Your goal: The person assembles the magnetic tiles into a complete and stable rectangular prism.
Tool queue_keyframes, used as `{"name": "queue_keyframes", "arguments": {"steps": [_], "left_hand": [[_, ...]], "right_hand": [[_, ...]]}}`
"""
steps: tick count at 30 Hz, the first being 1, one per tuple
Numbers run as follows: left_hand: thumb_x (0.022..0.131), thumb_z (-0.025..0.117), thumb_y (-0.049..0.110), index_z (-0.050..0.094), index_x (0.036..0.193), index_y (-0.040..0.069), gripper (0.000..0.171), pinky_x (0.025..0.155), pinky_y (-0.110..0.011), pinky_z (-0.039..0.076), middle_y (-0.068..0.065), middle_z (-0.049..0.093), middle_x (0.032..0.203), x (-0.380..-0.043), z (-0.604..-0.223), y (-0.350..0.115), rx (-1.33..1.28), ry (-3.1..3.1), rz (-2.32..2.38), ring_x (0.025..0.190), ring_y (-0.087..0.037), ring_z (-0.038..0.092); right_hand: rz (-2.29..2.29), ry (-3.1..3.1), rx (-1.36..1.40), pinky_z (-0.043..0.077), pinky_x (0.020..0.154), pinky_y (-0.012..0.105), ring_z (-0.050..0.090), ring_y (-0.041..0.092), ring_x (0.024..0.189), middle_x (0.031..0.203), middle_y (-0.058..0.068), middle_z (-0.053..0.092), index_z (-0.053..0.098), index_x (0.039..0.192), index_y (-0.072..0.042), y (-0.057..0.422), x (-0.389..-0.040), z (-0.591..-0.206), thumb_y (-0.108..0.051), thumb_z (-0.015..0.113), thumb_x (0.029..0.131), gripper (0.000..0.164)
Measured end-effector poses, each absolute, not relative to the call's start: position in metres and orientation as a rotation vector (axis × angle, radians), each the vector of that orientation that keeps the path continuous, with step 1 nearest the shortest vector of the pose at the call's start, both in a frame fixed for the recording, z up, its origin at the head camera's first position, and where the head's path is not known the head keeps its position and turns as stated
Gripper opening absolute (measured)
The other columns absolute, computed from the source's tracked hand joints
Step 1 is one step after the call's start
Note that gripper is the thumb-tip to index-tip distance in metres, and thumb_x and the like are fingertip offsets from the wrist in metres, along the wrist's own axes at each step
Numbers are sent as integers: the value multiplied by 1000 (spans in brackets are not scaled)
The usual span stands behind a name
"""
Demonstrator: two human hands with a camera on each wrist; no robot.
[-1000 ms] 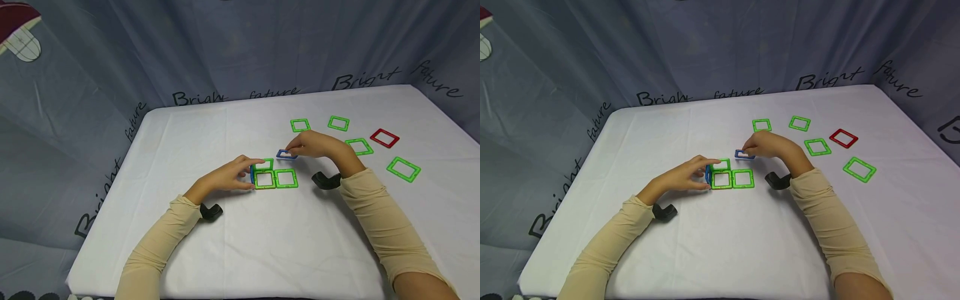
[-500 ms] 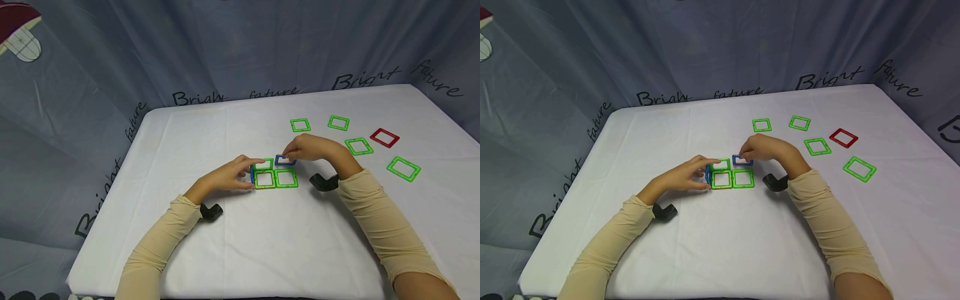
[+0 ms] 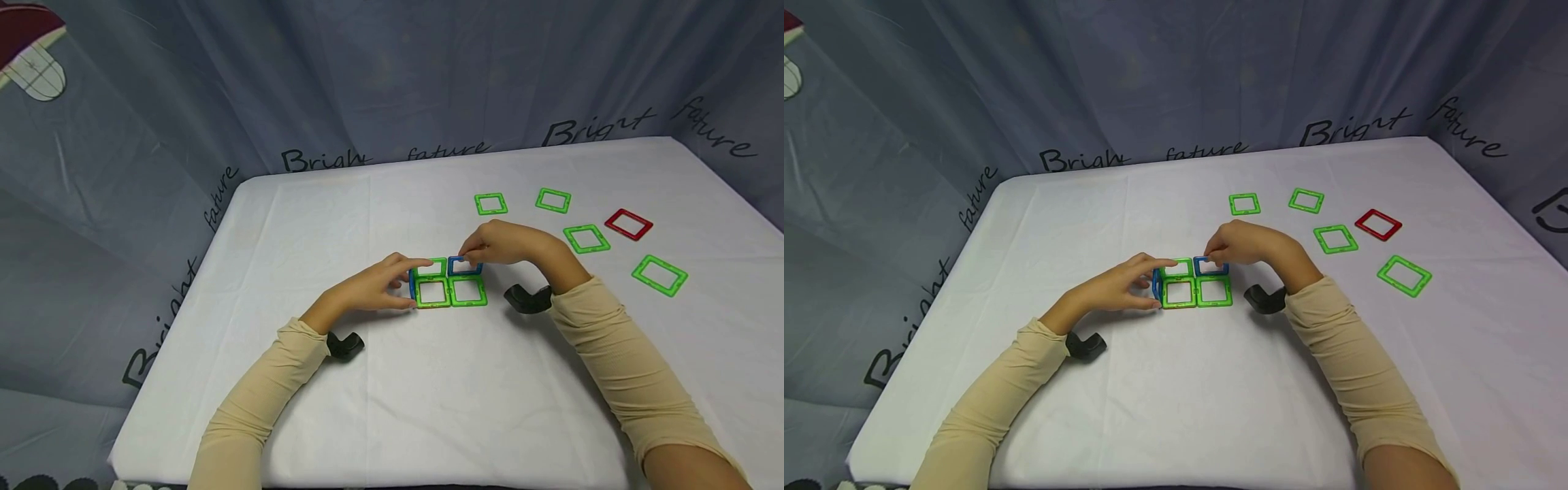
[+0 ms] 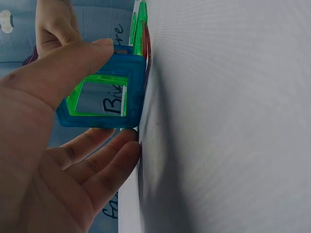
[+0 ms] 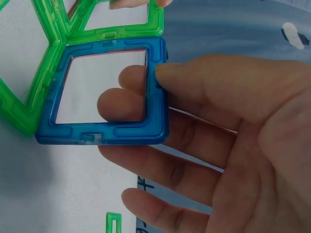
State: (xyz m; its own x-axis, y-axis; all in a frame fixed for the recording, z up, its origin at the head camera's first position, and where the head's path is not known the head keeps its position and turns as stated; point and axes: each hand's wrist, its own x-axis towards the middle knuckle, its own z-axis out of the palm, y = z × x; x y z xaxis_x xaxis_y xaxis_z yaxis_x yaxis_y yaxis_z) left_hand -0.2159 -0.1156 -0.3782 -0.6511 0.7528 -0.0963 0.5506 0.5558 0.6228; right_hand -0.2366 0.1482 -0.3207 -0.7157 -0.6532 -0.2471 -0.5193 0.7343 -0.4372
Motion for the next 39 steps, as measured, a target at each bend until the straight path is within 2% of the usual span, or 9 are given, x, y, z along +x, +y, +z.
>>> {"name": "queue_keyframes", "arguments": {"steps": [15, 22, 28, 33, 39], "left_hand": [[82, 67, 29, 31, 141, 32, 69, 90, -24, 46, -4, 42, 123, -215, -376, -116, 1075, 2441, 802, 109, -13, 51], [82, 67, 31, 30, 141, 33, 69, 91, -25, 46, -3, 42, 124, -216, -376, -116, 1070, 2439, 800, 110, -13, 51], [83, 67, 31, 29, 141, 33, 69, 90, -25, 46, -3, 42, 123, -217, -378, -116, 1072, 2448, 785, 108, -13, 51], [83, 67, 30, 29, 142, 32, 71, 90, -26, 46, -5, 42, 124, -218, -378, -116, 1073, 2436, 790, 110, -14, 51], [82, 68, 29, 29, 142, 31, 71, 90, -25, 46, -5, 42, 122, -217, -378, -116, 1077, 2437, 788, 109, -14, 51]], "right_hand": [[-490, 2529, -930, 49, 81, 39, 60, 15, 88, 88, 2, 70, 66, 110, -2, 150, -239, -323, -13, 51, 92, 26], [-497, 2524, -914, 49, 81, 39, 59, 15, 88, 91, 3, 70, 65, 111, -3, 151, -240, -324, -13, 50, 92, 26], [-491, 2528, -854, 48, 84, 41, 59, 16, 93, 98, 3, 69, 64, 115, -7, 154, -241, -323, -22, 52, 93, 29], [-496, 2522, -762, 45, 89, 46, 58, 22, 102, 109, 6, 65, 58, 123, -10, 160, -246, -324, -33, 52, 92, 39], [-568, 2543, -692, 43, 90, 48, 55, 27, 106, 114, 12, 62, 54, 126, -7, 174, -260, -333, -32, 52, 92, 42]]}}
